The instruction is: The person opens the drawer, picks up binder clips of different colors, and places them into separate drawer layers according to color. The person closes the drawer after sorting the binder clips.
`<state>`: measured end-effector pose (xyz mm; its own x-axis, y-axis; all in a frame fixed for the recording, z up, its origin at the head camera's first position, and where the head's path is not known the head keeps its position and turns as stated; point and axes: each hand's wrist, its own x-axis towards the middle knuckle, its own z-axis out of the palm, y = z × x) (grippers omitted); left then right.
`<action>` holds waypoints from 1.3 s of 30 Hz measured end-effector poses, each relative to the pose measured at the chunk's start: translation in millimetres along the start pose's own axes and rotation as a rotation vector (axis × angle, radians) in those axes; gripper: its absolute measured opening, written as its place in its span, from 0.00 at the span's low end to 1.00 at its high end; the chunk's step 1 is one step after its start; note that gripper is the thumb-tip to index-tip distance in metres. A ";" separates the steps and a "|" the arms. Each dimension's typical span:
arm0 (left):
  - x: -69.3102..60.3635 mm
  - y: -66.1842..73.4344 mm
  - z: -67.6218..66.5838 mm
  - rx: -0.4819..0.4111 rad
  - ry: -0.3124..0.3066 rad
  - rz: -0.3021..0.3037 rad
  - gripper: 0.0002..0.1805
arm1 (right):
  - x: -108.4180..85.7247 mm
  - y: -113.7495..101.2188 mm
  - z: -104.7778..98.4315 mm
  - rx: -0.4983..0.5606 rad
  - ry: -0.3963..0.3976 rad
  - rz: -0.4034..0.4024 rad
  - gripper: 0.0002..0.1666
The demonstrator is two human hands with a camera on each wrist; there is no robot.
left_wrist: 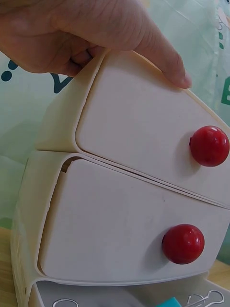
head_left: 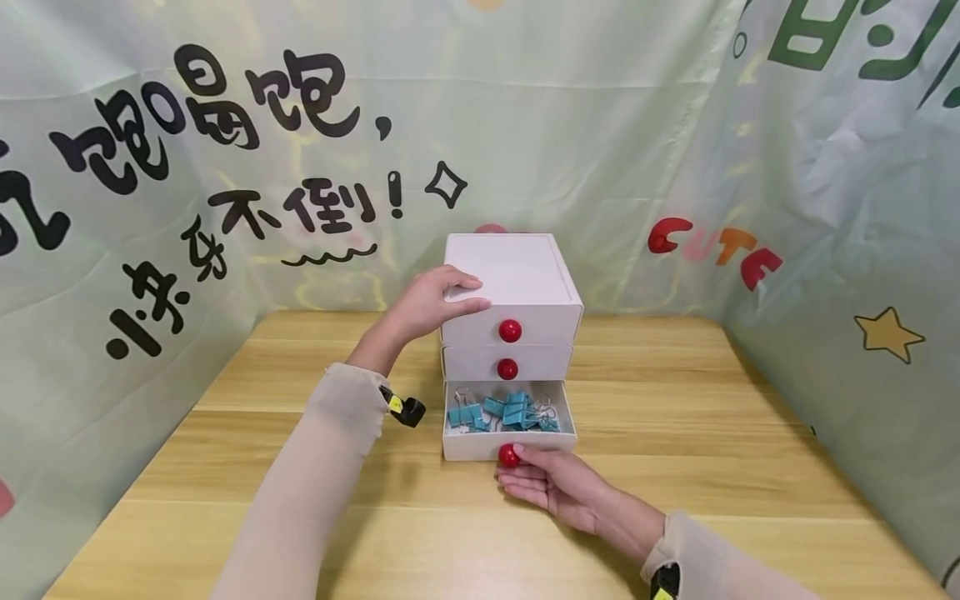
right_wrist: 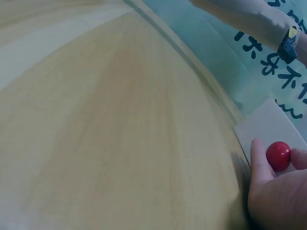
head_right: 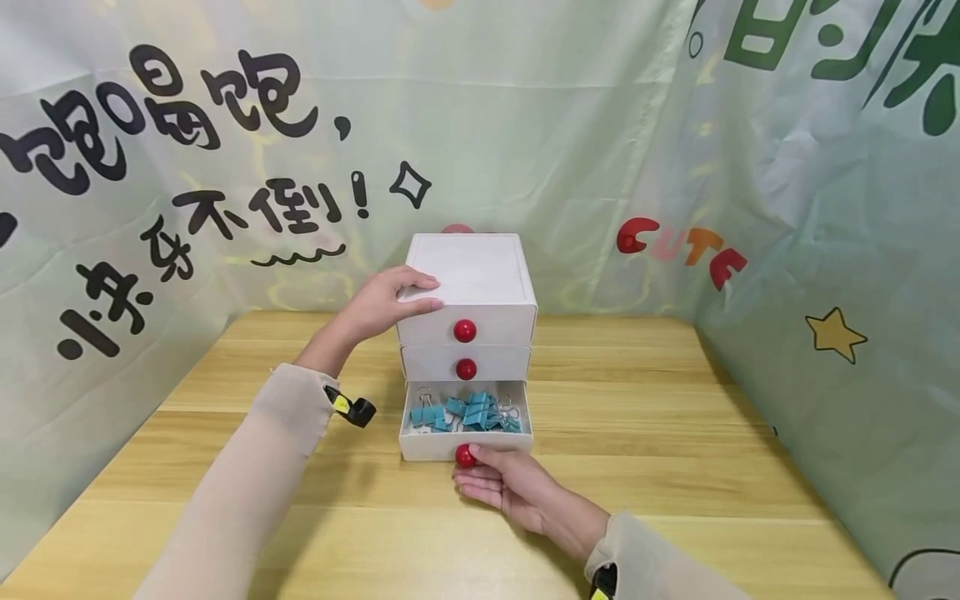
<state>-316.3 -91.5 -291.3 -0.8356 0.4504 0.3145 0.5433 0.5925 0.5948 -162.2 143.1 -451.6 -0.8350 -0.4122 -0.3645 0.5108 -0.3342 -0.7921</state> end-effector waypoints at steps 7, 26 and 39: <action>0.9 -0.7 0.5 0.004 0.003 0.009 0.28 | 7.6 -2.4 1.2 0.002 0.011 -0.013 0.26; 0.1 -0.7 -0.2 0.006 0.006 -0.007 0.28 | 32.8 -15.1 2.4 0.002 0.081 -0.057 0.26; -0.3 0.1 -0.5 0.013 0.007 -0.003 0.28 | 47.5 -22.7 -1.8 -0.008 0.100 -0.079 0.25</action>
<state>-316.0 -91.9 -291.0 -0.8377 0.4439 0.3182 0.5419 0.6023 0.5861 -213.8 132.7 -451.7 -0.8889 -0.2982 -0.3477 0.4415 -0.3556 -0.8238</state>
